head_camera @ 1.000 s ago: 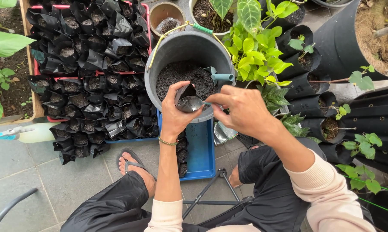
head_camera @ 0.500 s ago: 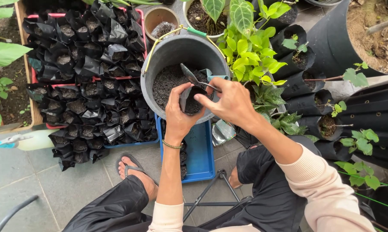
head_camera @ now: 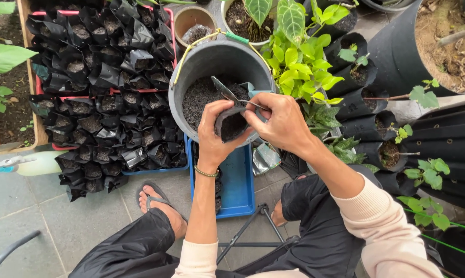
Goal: The person scoops soil from a bucket using a small trowel and fills black plastic seedling bags held in the left hand. The filled bags are placed into a blue tray. The person repeats this process for multiple bags.
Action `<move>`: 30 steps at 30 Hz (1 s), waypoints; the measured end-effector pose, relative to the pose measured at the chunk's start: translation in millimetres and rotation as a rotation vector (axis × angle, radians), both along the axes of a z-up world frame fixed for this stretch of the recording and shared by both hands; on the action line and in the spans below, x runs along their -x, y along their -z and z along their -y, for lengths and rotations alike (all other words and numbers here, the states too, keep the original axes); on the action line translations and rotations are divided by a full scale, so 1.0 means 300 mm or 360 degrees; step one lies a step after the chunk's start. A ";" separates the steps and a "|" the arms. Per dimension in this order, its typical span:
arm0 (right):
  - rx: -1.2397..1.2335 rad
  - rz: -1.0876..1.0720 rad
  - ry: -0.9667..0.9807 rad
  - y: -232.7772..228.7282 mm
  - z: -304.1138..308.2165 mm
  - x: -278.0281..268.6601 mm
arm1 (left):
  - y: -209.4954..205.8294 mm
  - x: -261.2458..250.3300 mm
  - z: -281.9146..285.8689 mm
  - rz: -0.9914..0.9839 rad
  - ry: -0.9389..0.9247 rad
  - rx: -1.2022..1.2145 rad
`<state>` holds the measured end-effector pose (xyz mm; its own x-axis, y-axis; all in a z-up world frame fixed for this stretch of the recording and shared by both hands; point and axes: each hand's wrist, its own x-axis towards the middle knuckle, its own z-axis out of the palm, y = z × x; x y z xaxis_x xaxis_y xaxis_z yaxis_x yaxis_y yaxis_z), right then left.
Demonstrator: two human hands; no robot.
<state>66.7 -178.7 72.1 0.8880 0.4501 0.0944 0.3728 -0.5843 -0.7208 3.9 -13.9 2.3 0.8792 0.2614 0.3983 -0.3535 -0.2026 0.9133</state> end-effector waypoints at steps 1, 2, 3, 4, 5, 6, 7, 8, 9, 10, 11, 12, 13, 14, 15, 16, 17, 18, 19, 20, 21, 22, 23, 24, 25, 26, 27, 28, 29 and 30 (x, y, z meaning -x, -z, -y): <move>-0.0004 0.0007 -0.0004 -0.004 0.000 0.000 | 0.000 -0.002 0.000 0.0007 -0.0004 -0.0004; -0.0029 0.0030 -0.0022 -0.008 0.000 -0.001 | 0.000 -0.005 0.000 0.0032 0.0007 0.0014; -0.0053 0.0045 -0.0039 -0.010 0.001 0.005 | 0.001 0.000 0.002 0.0048 0.0019 0.0034; -0.0054 0.0044 -0.0042 -0.032 -0.002 0.009 | 0.007 0.000 0.003 0.0047 0.0016 0.0033; -0.0003 0.0101 -0.0071 -0.054 -0.003 0.013 | 0.013 0.001 0.006 0.0042 -0.0001 0.0028; 0.0047 0.0157 -0.0099 -0.077 -0.005 0.018 | 0.019 0.002 0.008 0.0036 -0.0017 0.0024; 0.0043 0.0156 -0.0109 -0.108 0.000 0.029 | 0.019 0.003 -0.001 0.0035 -0.0027 0.0020; 0.0155 0.0309 -0.0140 -0.140 0.004 0.040 | 0.020 0.005 -0.010 0.0012 -0.0042 -0.0021; 0.0269 0.0464 -0.0171 -0.173 0.009 0.048 | 0.020 0.003 -0.017 -0.0008 -0.0057 -0.0058; 0.0267 0.0467 -0.0181 -0.204 0.020 0.057 | 0.026 0.004 -0.026 -0.0007 -0.0068 -0.0059; 0.0355 0.0499 -0.0234 -0.235 0.031 0.065 | 0.032 0.005 -0.034 -0.0015 -0.0070 -0.0086; 0.0442 0.0531 -0.0287 -0.266 0.042 0.073 | 0.039 0.007 -0.043 -0.0024 -0.0072 -0.0114; 0.0439 0.0532 -0.0298 -0.263 0.050 0.081 | 0.041 0.008 -0.048 -0.0025 -0.0083 -0.0115; 0.0528 0.0553 -0.0289 -0.261 0.059 0.088 | 0.042 0.009 -0.052 -0.0044 -0.0077 -0.0123; 0.0617 0.0574 -0.0271 -0.258 0.069 0.097 | 0.044 0.008 -0.057 -0.0063 -0.0064 -0.0134; 0.0613 0.0575 -0.0273 -0.243 0.066 0.103 | 0.048 0.008 -0.059 -0.0063 -0.0067 -0.0138; 0.0716 0.0641 -0.0218 -0.228 0.065 0.115 | 0.052 0.009 -0.061 -0.0102 -0.0050 -0.0153; 0.0819 0.0707 -0.0162 -0.213 0.066 0.125 | 0.056 0.010 -0.061 -0.0140 -0.0034 -0.0168; 0.0817 0.0702 -0.0149 -0.197 0.063 0.125 | 0.047 0.009 -0.058 -0.0141 -0.0022 -0.0173; 0.0837 0.0681 -0.0141 -0.181 0.060 0.126 | 0.038 0.009 -0.054 -0.0137 -0.0021 -0.0184; 0.0859 0.0657 -0.0130 -0.166 0.059 0.128 | 0.030 0.009 -0.050 -0.0133 -0.0016 -0.0194; 0.0859 0.0650 -0.0116 -0.155 0.055 0.132 | 0.030 0.009 -0.041 -0.0135 -0.0001 -0.0197; 0.0831 0.0584 -0.0113 -0.144 0.048 0.133 | 0.028 0.007 -0.036 -0.0131 -0.0013 -0.0199; 0.0803 0.0518 -0.0110 -0.134 0.041 0.136 | 0.027 0.007 -0.031 -0.0127 -0.0025 -0.0201; 0.0797 0.0516 -0.0107 -0.132 0.036 0.140 | 0.026 0.007 -0.026 -0.0129 -0.0023 -0.0207; 0.0807 0.0481 -0.0091 -0.130 0.029 0.145 | 0.025 0.009 -0.022 -0.0121 -0.0032 -0.0189; 0.0821 0.0451 -0.0074 -0.130 0.026 0.146 | 0.025 0.006 -0.014 -0.0108 -0.0041 -0.0168; 0.0820 0.0453 -0.0072 -0.119 0.019 0.145 | 0.032 0.002 -0.013 -0.0106 -0.0039 -0.0169; 0.0842 0.0436 -0.0083 -0.108 0.013 0.147 | 0.039 0.001 -0.011 -0.0092 -0.0042 -0.0121; 0.0865 0.0420 -0.0095 -0.096 0.007 0.148 | 0.045 0.000 -0.010 -0.0077 -0.0045 -0.0073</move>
